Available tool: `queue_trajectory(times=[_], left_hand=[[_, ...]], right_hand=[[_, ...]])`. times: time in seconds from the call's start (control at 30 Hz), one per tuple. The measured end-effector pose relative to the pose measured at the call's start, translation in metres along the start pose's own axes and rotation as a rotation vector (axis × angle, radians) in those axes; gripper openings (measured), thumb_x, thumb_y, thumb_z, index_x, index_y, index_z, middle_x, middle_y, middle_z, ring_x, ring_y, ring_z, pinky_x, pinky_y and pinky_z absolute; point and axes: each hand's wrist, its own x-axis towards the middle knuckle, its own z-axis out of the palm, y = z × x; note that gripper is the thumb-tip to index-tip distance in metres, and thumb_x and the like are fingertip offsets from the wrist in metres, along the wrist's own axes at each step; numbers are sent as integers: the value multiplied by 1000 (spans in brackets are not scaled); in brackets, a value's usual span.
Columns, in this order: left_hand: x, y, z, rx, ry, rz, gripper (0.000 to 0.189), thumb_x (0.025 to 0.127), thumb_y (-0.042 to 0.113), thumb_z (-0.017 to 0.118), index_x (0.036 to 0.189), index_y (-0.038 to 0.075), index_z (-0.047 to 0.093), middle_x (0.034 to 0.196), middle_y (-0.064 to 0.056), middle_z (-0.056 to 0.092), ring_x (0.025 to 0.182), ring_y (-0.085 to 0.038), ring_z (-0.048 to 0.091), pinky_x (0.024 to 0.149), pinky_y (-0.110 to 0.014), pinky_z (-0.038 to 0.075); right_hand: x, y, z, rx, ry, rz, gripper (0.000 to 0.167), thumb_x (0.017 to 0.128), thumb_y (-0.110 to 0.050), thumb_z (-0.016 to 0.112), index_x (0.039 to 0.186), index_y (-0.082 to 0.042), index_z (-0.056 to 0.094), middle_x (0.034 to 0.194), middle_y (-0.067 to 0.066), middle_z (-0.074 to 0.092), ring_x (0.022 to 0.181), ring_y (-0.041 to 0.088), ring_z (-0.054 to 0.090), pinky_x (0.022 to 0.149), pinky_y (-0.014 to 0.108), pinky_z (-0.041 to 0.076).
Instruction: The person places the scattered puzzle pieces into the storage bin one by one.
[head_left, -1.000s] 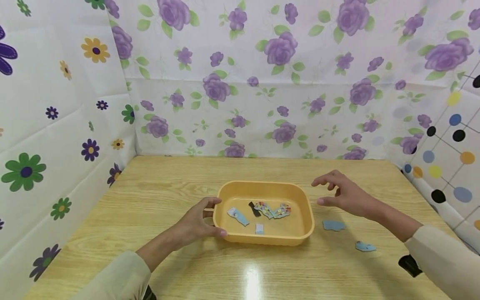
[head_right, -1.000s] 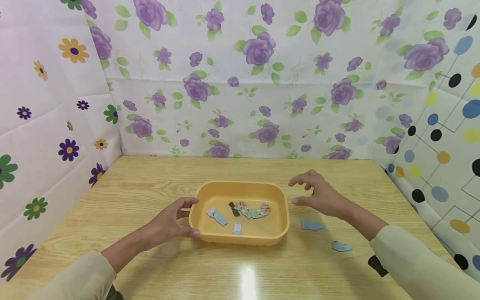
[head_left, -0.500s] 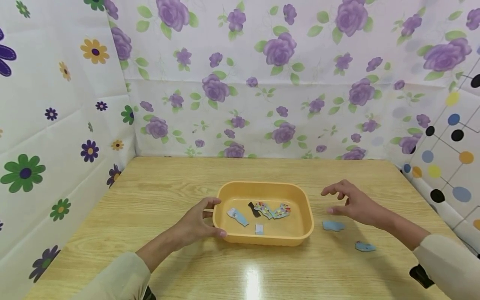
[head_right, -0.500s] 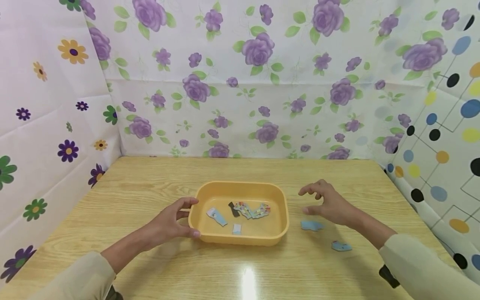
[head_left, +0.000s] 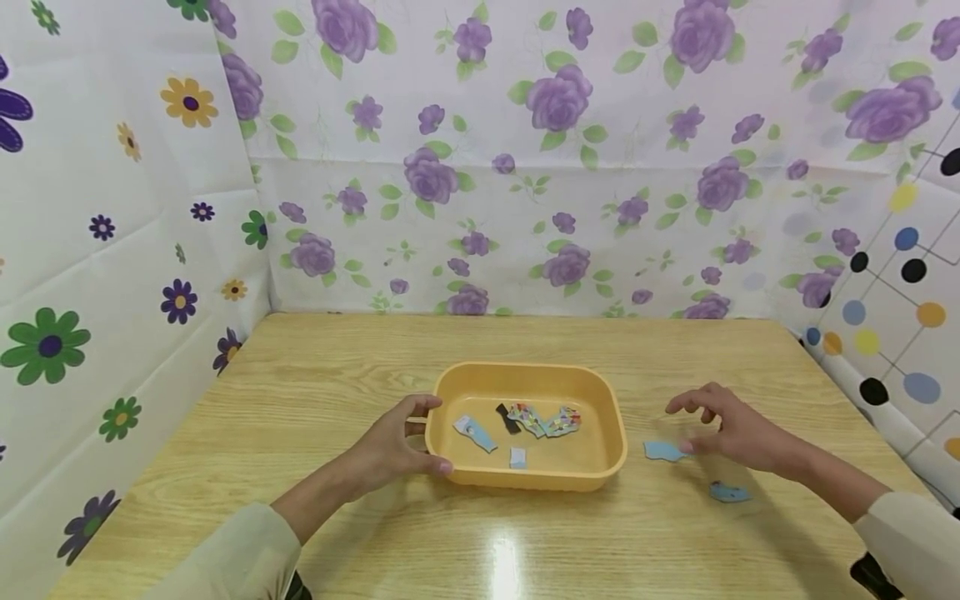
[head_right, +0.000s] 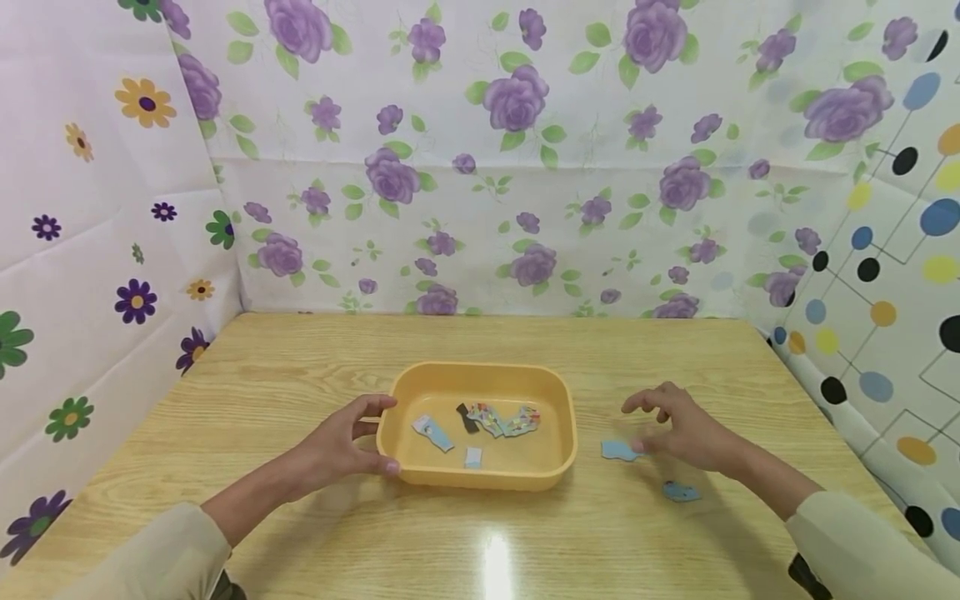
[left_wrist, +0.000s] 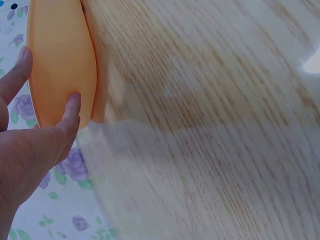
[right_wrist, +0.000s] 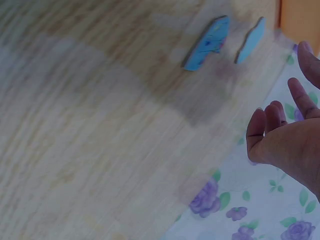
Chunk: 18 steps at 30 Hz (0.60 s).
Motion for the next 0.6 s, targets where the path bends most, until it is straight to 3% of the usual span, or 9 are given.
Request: queue_trajectory(times=[0.27, 0.47, 0.6], left_hand=[[0, 0, -1, 5, -2, 4, 93, 71, 12, 86, 145, 1, 31, 143, -21, 34, 131, -42, 39, 87, -35, 55], [0, 1, 0, 14, 10, 0, 91, 71, 11, 86, 144, 2, 33, 143, -21, 35, 130, -42, 40, 87, -35, 55], [0, 1, 0, 13, 14, -7, 91, 70, 11, 86, 144, 2, 33, 143, -21, 36, 130, -42, 40, 87, -35, 55]], right_hand=[[-17, 19, 5, 9, -28, 22, 47, 86, -23, 73, 127, -8, 54, 118, 21, 42, 98, 34, 38, 69, 35, 42], [-29, 30, 5, -22, -35, 60, 52, 82, -28, 77, 126, -12, 55, 116, 17, 43, 96, 28, 37, 72, 28, 40], [-36, 37, 6, -42, -31, 42, 54, 79, -30, 79, 125, -12, 56, 112, 15, 44, 92, 24, 36, 70, 24, 38]])
